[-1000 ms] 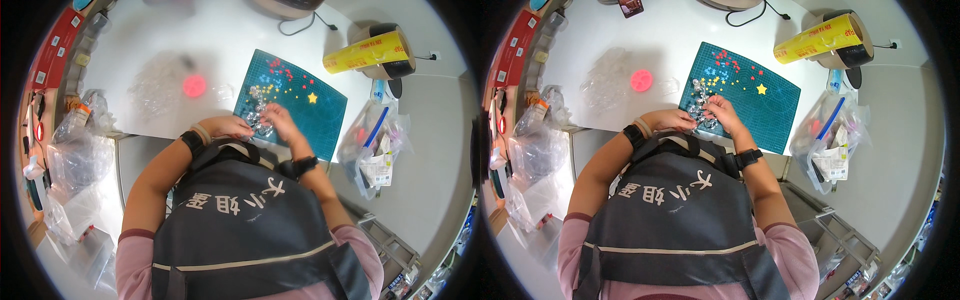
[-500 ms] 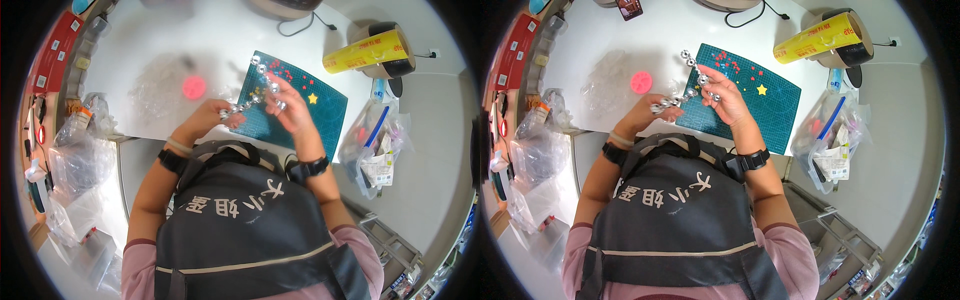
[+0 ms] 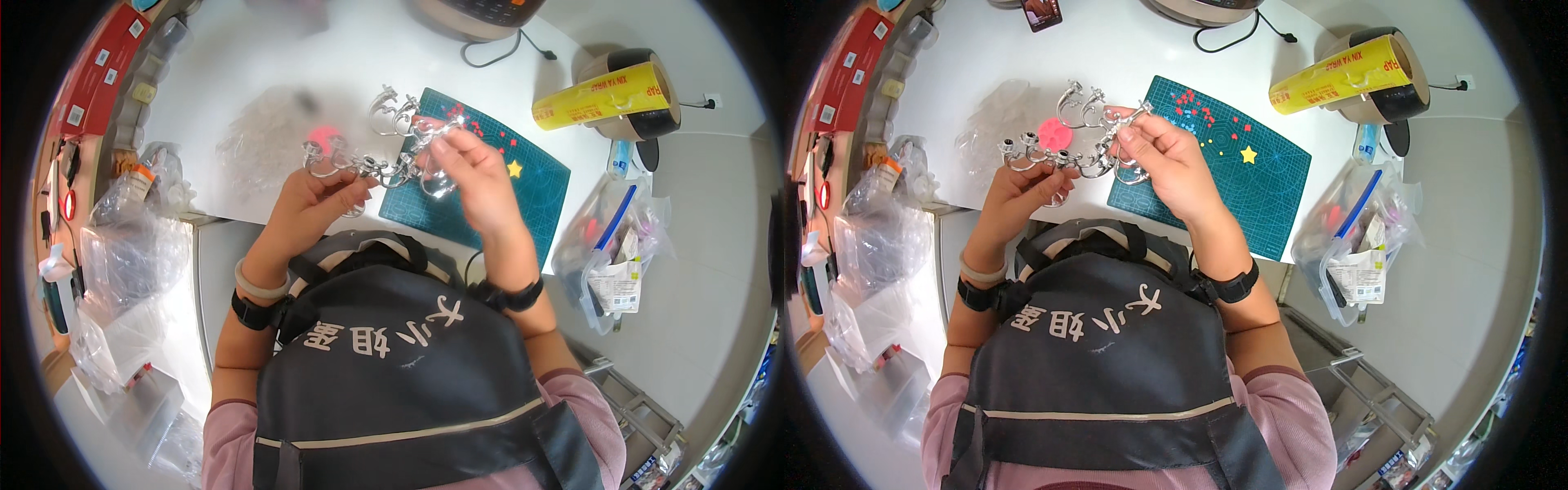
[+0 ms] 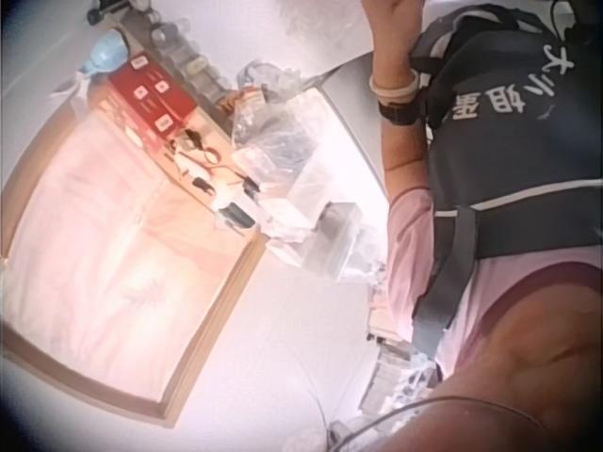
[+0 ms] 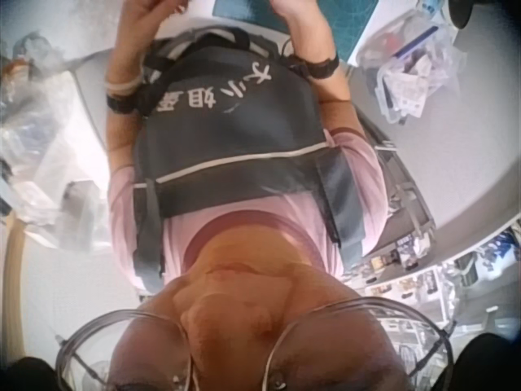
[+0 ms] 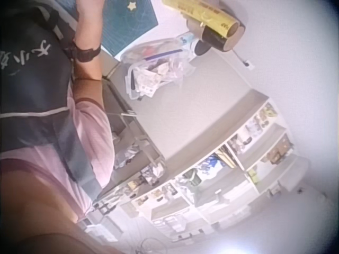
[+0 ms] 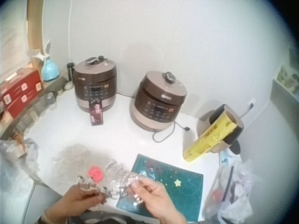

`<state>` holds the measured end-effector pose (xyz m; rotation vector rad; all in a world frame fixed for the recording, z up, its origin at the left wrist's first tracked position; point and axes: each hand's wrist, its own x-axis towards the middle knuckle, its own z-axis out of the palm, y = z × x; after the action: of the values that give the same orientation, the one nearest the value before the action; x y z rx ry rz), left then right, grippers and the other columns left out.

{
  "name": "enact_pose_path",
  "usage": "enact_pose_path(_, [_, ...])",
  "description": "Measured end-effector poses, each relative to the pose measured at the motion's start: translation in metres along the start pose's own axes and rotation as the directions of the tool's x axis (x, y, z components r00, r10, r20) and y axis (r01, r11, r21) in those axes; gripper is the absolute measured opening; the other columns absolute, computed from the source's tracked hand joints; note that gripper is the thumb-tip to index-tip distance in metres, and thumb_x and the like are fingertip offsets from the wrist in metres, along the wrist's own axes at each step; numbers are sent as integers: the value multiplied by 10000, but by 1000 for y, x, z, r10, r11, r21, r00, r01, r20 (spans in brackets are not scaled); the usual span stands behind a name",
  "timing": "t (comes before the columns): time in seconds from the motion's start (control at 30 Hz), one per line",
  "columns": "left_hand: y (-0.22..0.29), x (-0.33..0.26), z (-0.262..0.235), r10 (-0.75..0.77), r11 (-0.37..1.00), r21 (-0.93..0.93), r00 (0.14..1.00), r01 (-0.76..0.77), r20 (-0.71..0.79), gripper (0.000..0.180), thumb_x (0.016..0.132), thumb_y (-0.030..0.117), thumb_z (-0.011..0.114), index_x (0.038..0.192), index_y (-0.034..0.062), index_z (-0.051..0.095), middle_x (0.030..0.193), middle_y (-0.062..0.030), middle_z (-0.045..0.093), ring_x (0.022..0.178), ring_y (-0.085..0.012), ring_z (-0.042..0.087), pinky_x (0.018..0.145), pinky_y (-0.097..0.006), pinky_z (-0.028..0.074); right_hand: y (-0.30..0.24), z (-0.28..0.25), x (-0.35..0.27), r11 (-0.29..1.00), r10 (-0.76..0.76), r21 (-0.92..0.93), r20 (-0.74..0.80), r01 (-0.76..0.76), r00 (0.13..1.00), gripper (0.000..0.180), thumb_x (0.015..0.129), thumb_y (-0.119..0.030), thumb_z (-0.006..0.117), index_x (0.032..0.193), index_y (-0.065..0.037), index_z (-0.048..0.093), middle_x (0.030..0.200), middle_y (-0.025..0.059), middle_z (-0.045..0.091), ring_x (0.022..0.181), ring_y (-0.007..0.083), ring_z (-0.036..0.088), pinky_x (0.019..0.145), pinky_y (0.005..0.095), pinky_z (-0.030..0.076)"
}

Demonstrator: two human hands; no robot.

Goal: The person unpacks metal candelabra components from plastic packaging, assembles the arms and base of the candelabra by hand, and attaches a pink ornament and small metal chains to the structure.

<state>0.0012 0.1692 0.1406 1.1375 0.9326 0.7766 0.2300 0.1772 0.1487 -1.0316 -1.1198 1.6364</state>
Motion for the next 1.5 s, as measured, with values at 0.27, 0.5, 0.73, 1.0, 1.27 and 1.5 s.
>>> enact_pose_path(0.27, [-1,-6,11,92,982,172,995,-84,-37,138,871,105,611,936,-13,641,724,-1,583,660,-58,489,590,-216,406,-17,21,-12,984,-39,-175,-135,15,990,242,847,-68,642,1068,29,622,740,-2,636,656,25,542,581,163,419])
enact_pose_path(0.5, [-7,-7,18,255,925,318,960,-208,-116,67,852,49,599,895,5,573,744,-58,558,622,-124,484,566,-269,406,-6,27,-14,977,-131,-185,-132,106,983,270,823,-36,660,1082,22,614,722,-2,636,650,20,556,575,164,423])
enact_pose_path(0.73, [-6,-5,17,427,815,457,902,-356,-59,136,797,-6,595,933,4,586,825,-118,583,760,-290,534,694,-341,432,-4,34,-15,975,-200,-133,-172,179,965,336,819,-7,656,1142,10,564,781,13,636,667,22,571,591,160,435])
enact_pose_path(1.0, [-6,-4,14,526,700,571,850,-428,-8,198,767,-50,586,958,-1,601,886,-115,591,806,-254,562,698,-315,450,-7,37,-19,957,-252,-189,-163,221,954,305,829,-14,649,1126,-15,582,787,19,645,661,22,561,591,162,436])
enact_pose_path(1.27, [1,-6,17,555,594,681,831,-429,40,334,680,-94,608,1001,-1,607,955,-129,594,882,-266,576,727,-313,476,-14,36,-21,756,-480,-535,-61,377,875,281,793,-14,679,1064,-17,607,734,41,643,601,50,567,557,190,453])
enact_pose_path(1.5, [2,-4,17,664,403,796,743,-452,86,237,704,-22,629,936,21,607,863,-114,584,791,-311,550,716,-370,449,-14,33,-24,843,-333,-484,-128,234,934,280,800,46,649,1074,30,597,812,54,669,718,77,630,639,179,486])
